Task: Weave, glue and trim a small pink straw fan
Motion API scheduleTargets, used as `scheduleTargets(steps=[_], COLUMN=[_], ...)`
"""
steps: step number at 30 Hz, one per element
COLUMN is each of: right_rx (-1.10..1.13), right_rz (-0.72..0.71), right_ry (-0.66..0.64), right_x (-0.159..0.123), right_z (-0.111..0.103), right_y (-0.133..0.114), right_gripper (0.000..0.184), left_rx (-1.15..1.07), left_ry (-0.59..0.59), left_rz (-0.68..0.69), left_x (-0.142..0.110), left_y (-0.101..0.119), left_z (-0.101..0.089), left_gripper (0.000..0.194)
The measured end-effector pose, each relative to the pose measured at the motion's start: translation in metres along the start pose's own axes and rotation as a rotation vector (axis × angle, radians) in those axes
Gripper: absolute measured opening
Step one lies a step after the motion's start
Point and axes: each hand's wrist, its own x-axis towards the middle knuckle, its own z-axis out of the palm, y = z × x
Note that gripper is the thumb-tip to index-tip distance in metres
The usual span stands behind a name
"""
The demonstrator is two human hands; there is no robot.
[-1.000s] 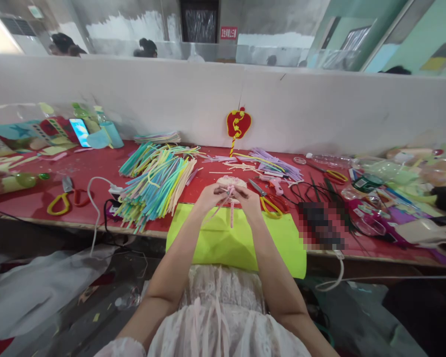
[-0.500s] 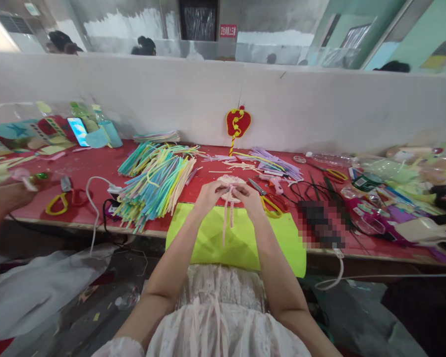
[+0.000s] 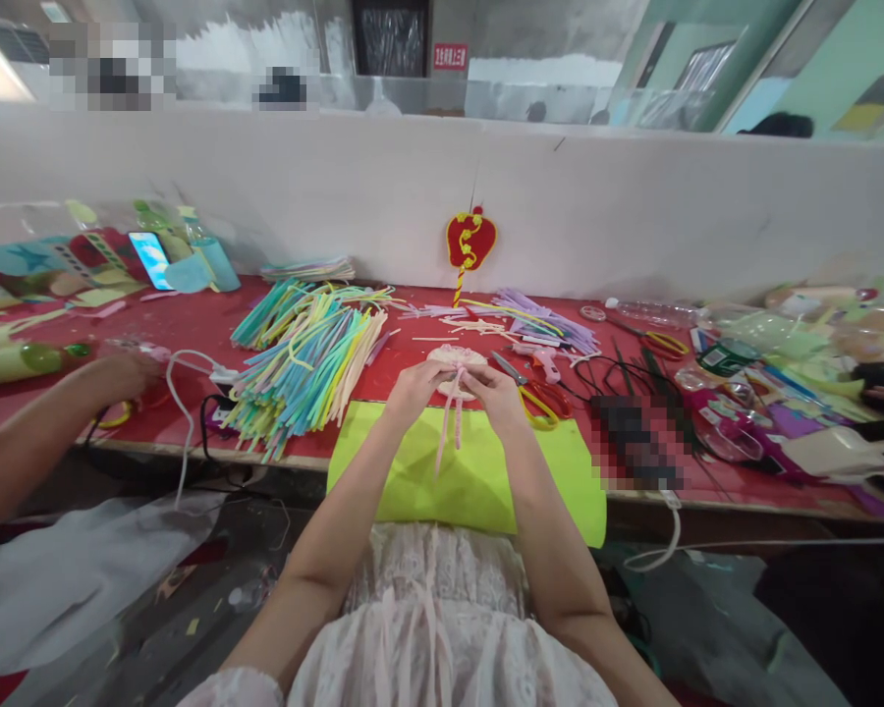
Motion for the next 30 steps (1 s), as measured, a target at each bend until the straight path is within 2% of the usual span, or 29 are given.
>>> scheduleTargets(steps=[9, 13, 21, 25, 30], right_rx=[0.026, 0.03, 0.025, 0.05, 0.04], right_rz=[-0.001, 0.008, 0.011, -0.008, -0.074], right_ry=[0.005, 0.015, -0.003, -0.006, -0.006], right_x=[-0.004, -0.003, -0.003, -0.005, -0.007], right_z=[0.003, 0.003, 0.003, 0.006, 0.009], right_y=[-0.001, 0.0, 0.002, 0.0, -0.002], right_gripper=[0.037, 0.035, 0.035, 0.039, 0.033], left_rx=[0.018, 0.012, -0.023, 0.02, 0.029], left_ry=[-0.029, -0.028, -0.045, 0.008, 0.098], left_rz=[-0.015, 0.028, 0.017, -0.003, 0.032], left_x=[0.0, 0.0, 0.0, -0.001, -0.003], left_y=[-0.007, -0.009, -0.002, 0.001, -0.002], left_z=[0.0, -0.001, -0.005, -0.003, 0.003], left_gripper=[0.019, 0.019, 0.019, 0.019, 0.02])
